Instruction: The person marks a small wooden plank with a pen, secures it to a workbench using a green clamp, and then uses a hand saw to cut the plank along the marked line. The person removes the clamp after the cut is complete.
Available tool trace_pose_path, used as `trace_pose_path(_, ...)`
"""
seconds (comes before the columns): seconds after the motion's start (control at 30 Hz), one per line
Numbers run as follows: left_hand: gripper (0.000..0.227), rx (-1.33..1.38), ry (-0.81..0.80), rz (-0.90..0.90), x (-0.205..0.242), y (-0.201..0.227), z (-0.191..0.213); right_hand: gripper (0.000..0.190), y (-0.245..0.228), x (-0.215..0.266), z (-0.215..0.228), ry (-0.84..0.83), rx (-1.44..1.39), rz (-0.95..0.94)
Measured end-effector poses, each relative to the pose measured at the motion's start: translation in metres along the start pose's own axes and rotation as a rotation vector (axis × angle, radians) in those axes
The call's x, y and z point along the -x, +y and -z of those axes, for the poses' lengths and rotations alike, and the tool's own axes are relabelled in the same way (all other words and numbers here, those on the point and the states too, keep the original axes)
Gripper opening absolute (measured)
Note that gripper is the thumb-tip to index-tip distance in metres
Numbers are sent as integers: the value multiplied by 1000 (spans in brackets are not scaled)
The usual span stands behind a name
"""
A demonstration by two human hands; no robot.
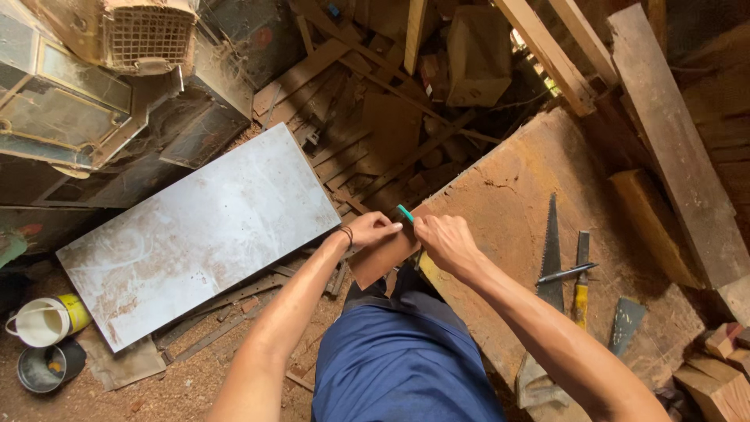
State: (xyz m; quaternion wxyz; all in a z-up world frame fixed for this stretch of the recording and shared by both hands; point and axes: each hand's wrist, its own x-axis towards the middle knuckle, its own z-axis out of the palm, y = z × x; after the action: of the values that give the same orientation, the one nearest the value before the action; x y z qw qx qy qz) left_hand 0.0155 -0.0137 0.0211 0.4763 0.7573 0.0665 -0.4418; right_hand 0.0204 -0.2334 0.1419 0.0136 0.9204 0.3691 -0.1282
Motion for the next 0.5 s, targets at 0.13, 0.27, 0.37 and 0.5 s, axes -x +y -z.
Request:
trace_pose_path(0.13, 77, 32, 24, -67, -10, -4, -13, 8, 0, -1, 8, -45, -23, -15)
trace_pose_path(0.27, 68, 15, 20, -80, -8, -3, -12, 6, -2, -1, 15, -16, -20, 4)
trace_pose_path(0.37, 63, 48, -8, -129, -4, -9, -9, 9, -4, -1, 14, -18, -8, 35)
trace_pose_path(0.5, 62, 59, 0, -126, -4, -23, -13, 7, -7, 0, 6, -43, -27, 25)
